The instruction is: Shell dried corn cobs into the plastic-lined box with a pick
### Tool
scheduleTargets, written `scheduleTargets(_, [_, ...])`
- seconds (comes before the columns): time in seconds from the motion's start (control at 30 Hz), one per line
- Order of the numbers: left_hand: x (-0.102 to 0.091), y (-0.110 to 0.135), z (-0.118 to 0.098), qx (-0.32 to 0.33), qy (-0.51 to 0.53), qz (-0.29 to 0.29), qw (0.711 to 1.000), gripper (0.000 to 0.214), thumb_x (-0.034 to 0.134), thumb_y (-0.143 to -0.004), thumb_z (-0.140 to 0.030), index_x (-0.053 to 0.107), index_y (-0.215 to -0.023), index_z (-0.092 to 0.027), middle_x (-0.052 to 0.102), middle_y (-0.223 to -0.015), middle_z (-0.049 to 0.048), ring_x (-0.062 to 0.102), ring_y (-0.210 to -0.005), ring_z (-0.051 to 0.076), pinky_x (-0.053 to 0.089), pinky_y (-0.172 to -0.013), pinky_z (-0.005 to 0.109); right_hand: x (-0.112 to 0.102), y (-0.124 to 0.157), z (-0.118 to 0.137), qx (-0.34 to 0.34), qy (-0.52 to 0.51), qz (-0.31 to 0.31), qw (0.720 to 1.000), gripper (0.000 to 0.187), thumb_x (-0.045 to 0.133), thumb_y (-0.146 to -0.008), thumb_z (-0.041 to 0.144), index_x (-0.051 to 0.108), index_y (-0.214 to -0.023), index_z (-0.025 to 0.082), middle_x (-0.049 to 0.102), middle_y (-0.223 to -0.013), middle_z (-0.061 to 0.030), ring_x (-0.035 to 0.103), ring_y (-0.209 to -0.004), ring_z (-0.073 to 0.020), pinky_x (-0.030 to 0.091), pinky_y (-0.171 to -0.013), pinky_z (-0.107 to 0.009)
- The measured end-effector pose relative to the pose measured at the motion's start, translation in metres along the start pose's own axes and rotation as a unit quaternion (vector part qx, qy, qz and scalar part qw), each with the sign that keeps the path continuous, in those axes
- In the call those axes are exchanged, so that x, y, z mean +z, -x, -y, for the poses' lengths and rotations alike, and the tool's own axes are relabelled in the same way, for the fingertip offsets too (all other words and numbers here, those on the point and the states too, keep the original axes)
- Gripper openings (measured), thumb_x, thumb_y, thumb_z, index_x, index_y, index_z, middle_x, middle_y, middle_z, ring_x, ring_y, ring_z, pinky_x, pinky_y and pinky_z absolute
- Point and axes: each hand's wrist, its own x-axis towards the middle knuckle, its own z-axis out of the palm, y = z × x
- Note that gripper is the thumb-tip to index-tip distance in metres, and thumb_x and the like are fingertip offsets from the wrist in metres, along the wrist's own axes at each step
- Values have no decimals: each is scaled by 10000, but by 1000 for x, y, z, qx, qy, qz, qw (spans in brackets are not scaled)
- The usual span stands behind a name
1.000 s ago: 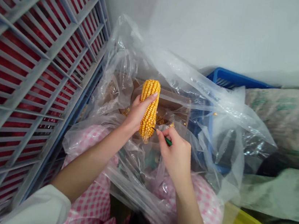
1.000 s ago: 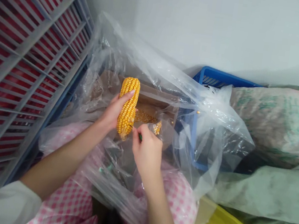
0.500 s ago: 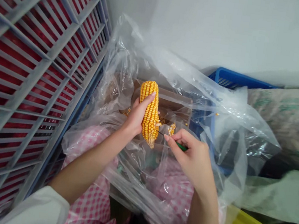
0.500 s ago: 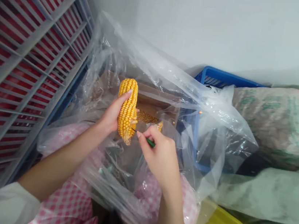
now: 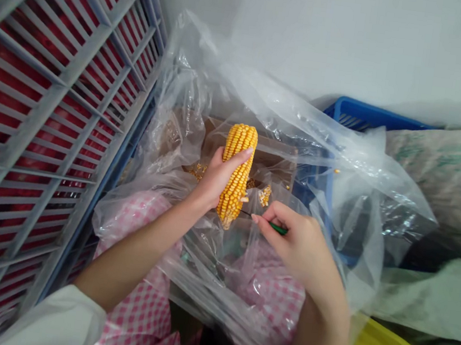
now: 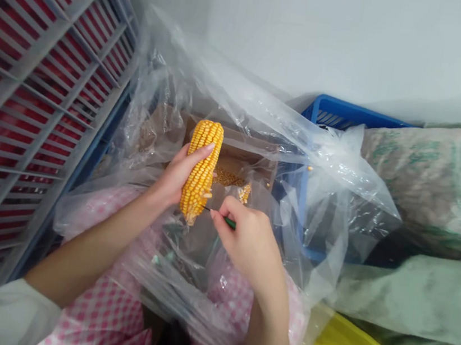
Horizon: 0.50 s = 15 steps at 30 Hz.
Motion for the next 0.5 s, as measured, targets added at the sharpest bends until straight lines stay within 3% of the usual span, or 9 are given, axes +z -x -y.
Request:
scheduleTargets(0.23, [-2,-3,0,-77,17,23,997,445,667,-609,-485,479,-908,-213,513,-658,-16,566,-551,135,431,-429,232,3,-2,-3,1,-33,-1,999,233,505,-822,292,435,-625,190,448,-516,67,374,-461,-61,293,-478,-174])
scheduleTargets(0.5, [-2,-9,12,19,28,-53,998,413,689,-610,-450,458,-872,-230,530,-710,-29,531,-568,96,429,-497,214,30,-6,4,-24,127,-79,988,151,453,-820,192,459,-669,185,515,-527,29,457,-444,-100,250,-466,-220])
